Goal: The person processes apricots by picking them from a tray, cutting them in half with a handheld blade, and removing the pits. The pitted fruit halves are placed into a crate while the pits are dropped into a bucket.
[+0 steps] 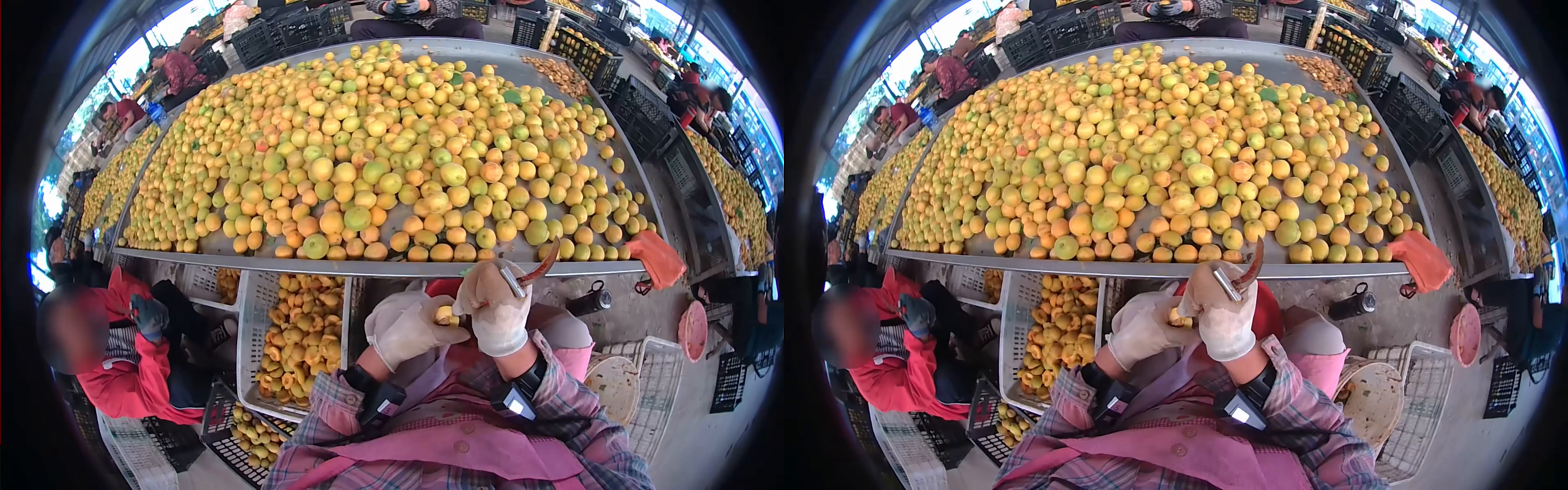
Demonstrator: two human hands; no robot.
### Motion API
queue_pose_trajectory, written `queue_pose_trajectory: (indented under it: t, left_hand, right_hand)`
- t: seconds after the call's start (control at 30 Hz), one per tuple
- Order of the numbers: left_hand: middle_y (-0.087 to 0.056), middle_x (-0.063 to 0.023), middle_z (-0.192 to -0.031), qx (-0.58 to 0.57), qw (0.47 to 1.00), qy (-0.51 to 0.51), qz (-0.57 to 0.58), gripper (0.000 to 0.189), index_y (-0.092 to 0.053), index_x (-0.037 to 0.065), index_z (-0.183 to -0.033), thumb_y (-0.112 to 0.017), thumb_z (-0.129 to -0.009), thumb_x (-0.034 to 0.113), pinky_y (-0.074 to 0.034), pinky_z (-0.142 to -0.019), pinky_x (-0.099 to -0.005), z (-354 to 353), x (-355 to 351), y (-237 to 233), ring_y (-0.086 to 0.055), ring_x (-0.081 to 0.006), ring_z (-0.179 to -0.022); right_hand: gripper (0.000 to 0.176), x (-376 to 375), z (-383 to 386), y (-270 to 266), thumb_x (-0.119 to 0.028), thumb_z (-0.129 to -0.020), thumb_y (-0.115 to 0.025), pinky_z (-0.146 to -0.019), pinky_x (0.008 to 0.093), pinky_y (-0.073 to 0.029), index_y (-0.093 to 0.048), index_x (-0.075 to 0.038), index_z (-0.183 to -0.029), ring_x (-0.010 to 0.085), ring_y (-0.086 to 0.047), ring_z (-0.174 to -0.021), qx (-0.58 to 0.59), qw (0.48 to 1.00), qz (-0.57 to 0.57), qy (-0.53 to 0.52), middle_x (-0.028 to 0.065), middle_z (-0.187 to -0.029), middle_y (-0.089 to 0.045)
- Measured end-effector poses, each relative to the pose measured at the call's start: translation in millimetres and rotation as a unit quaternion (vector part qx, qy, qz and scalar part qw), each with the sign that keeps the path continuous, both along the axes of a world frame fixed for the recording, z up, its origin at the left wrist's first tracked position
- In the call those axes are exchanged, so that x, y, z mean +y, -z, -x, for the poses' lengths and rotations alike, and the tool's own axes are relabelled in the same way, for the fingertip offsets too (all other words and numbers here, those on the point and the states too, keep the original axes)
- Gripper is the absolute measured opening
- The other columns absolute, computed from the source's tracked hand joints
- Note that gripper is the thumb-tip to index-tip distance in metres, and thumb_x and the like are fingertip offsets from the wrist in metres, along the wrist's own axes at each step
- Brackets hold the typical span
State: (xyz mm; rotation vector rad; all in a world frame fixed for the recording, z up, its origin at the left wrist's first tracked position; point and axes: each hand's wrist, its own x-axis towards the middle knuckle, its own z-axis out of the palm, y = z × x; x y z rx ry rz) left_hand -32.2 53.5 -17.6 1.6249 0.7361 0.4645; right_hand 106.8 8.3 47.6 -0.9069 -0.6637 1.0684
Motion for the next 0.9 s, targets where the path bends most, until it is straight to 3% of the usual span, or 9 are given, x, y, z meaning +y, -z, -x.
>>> queue_pose_trajectory:
  t: [0.07,0.13,0.3,0.43,0.5,0.6,0.63,0.73,0.9]
  left_hand:
    - [-0.064,-0.0077,-0.074,-0.001,0.999,0.022,0.043,0.036,-0.063,0.003,-0.098,-0.079,-0.075,0.026,-0.047,-0.062,-0.0308,2,4,-3,-0.06,-0.0164,-0.067]
    - [-0.065,-0.007,-0.075,0.06,0.997,0.034,-0.045,0.037,-0.064,0.002,-0.099,-0.079,-0.076,0.026,-0.048,-0.064,-0.0313,3,5,-27,-0.061,-0.0168,-0.068]
    - [-0.069,-0.0104,-0.083,0.053,0.998,0.027,-0.035,0.032,-0.069,0.006,-0.096,-0.076,-0.076,0.03,-0.049,-0.073,-0.0348,4,6,-23,-0.065,-0.0249,-0.078]
    - [-0.07,-0.0096,-0.092,-0.017,0.996,0.075,0.039,0.038,-0.065,0.003,-0.106,-0.076,-0.081,0.029,-0.051,-0.075,-0.0312,6,6,-3,-0.065,-0.0176,-0.083]
    - [-0.07,-0.0098,-0.093,-0.05,0.996,0.073,0.006,0.037,-0.064,0.003,-0.106,-0.076,-0.081,0.029,-0.05,-0.076,-0.0314,3,6,20,-0.065,-0.0182,-0.084]
    - [-0.069,-0.0104,-0.095,-0.069,0.99,0.087,-0.093,0.036,-0.064,0.004,-0.104,-0.075,-0.081,0.029,-0.05,-0.077,-0.0323,2,8,32,-0.065,-0.0212,-0.085]
    - [-0.069,-0.0107,-0.095,-0.053,0.98,0.106,-0.159,0.035,-0.063,0.005,-0.104,-0.075,-0.081,0.029,-0.05,-0.078,-0.0329,3,9,31,-0.065,-0.0235,-0.085]
    - [-0.068,-0.0111,-0.093,-0.045,0.993,0.098,-0.051,0.032,-0.063,0.008,-0.102,-0.075,-0.081,0.028,-0.051,-0.077,-0.0339,2,3,40,-0.065,-0.0282,-0.085]
    - [-0.068,-0.0106,-0.089,-0.067,0.98,0.117,-0.148,0.031,-0.064,0.006,-0.1,-0.075,-0.08,0.027,-0.05,-0.075,-0.0336,1,5,50,-0.065,-0.0264,-0.082]
  right_hand:
    - [0.019,2,1,8,0.006,-0.083,-0.047,-0.049,0.0282,-0.038,-0.041,-0.005,-0.069,0.0146,-0.045,-0.052,-0.007,1.0,0.002,-0.009,0.0033,-0.066,-0.046]
    - [0.017,3,1,21,0.008,-0.082,-0.047,-0.049,0.0287,-0.039,-0.044,-0.005,-0.071,0.0148,-0.047,-0.054,-0.015,1.0,0.006,-0.018,0.0035,-0.068,-0.048]
    - [0.007,1,2,16,-0.007,-0.085,-0.06,-0.058,0.0269,-0.045,-0.06,-0.002,-0.081,0.0116,-0.059,-0.068,-0.3,0.954,-0.019,0.021,0.001,-0.075,-0.06]
    - [0.005,3,2,18,-0.004,-0.079,-0.061,-0.06,0.0291,-0.046,-0.061,-0.003,-0.083,0.0154,-0.061,-0.07,-0.228,0.972,0.044,-0.037,0.0043,-0.078,-0.061]
    - [0.01,11,-6,28,-0.004,-0.074,-0.062,-0.062,0.0307,-0.046,-0.06,-0.004,-0.083,0.0195,-0.06,-0.069,-0.393,0.915,-0.068,-0.06,0.0058,-0.077,-0.059]
    - [0.017,18,-13,39,-0.004,-0.066,-0.064,-0.064,0.0331,-0.047,-0.058,-0.006,-0.082,0.0258,-0.058,-0.069,-0.604,0.757,-0.232,-0.095,0.0082,-0.075,-0.055]
    - [0.023,9,-9,27,-0.008,-0.062,-0.067,-0.063,0.0344,-0.048,-0.058,-0.006,-0.082,0.0245,-0.057,-0.066,-0.46,0.871,-0.055,-0.161,0.0055,-0.072,-0.053]
    - [0.016,11,-16,56,-0.006,-0.069,-0.065,-0.058,0.0294,-0.045,-0.059,-0.006,-0.084,0.017,-0.056,-0.06,-0.291,0.938,-0.038,-0.185,0.0032,-0.067,-0.053]
    - [0.009,7,-5,40,-0.008,-0.089,-0.058,-0.053,0.0204,-0.04,-0.061,-0.001,-0.091,0.0042,-0.05,-0.052,-0.07,0.967,0.102,-0.223,-0.0062,-0.061,-0.051]
